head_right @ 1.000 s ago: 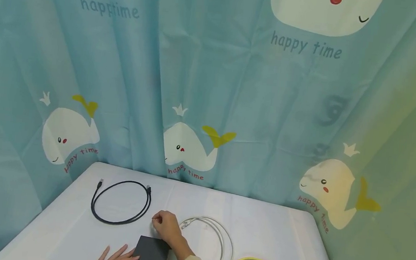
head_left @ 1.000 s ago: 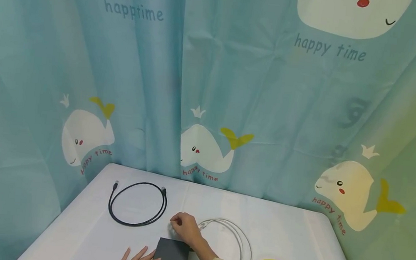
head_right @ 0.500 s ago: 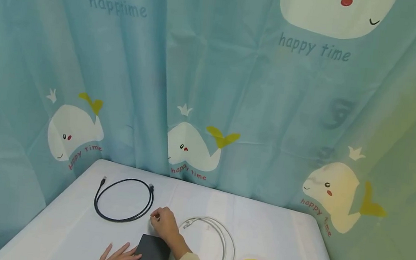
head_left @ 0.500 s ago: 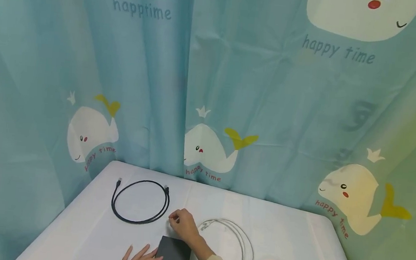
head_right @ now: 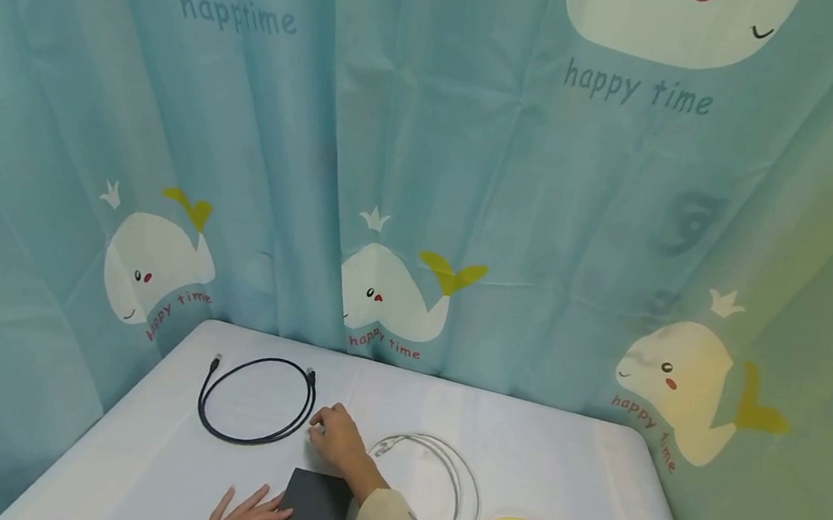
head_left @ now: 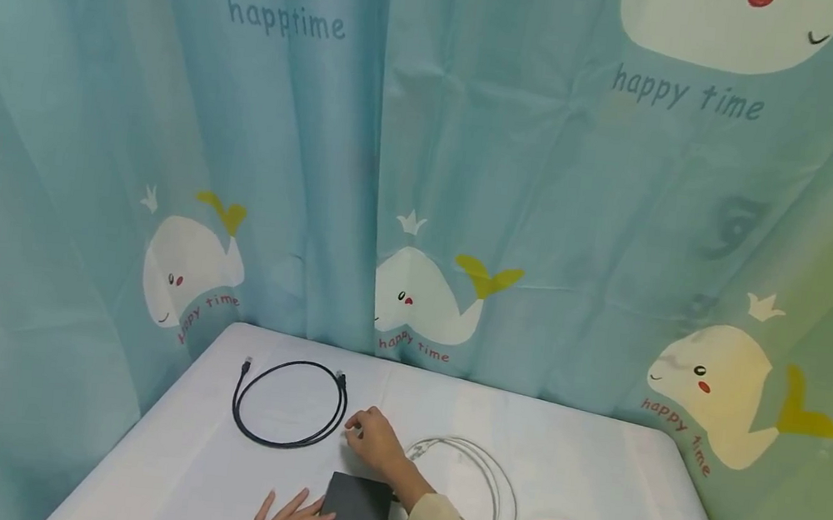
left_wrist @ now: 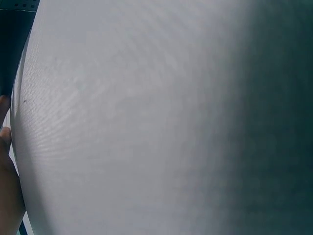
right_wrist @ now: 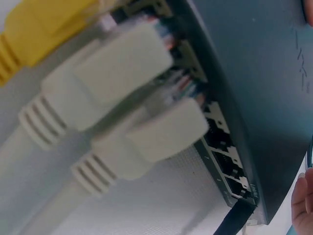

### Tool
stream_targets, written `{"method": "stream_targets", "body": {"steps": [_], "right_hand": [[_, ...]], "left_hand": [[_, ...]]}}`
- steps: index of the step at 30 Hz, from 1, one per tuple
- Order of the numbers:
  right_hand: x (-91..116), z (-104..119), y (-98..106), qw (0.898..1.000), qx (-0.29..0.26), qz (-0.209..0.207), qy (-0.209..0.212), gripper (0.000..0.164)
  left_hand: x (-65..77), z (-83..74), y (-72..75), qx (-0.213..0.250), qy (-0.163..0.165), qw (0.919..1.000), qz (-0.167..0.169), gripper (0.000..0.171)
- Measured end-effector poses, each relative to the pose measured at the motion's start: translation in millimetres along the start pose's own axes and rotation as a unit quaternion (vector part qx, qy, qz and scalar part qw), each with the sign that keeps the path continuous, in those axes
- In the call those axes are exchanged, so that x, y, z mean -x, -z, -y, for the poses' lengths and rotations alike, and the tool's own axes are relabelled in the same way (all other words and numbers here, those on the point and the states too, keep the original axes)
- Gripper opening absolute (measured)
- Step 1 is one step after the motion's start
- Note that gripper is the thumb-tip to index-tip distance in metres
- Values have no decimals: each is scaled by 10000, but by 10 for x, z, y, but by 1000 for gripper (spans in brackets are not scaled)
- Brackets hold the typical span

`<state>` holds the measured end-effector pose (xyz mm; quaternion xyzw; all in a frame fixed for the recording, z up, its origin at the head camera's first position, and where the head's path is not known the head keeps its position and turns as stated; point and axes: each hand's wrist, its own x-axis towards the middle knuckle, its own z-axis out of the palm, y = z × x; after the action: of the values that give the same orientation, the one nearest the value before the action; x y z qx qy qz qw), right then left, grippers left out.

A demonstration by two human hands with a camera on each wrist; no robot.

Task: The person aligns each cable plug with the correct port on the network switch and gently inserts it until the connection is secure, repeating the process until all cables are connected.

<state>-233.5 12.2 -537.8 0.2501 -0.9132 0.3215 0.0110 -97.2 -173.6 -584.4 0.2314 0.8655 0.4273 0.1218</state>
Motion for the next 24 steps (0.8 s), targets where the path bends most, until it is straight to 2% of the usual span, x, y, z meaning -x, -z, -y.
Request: {"method": "stream_targets", "body": {"steps": [6,11,18,24], "right_hand": [[-68,17,-15,9998,125,10,126,12],[-91,14,-63,9995,251,101,170,18],[-96,16,-141,9958,860,246,184,21],[-77,71,-160,9923,1171,389,71,23]], "left_hand": [[-10,20,52,18,-86,9998,152,53],[-13,27,30,98,-119,9997,162,52],[-12,79,25,111,-236,9996,118,53],[13,106,54,216,-385,9987,237,55]]}}
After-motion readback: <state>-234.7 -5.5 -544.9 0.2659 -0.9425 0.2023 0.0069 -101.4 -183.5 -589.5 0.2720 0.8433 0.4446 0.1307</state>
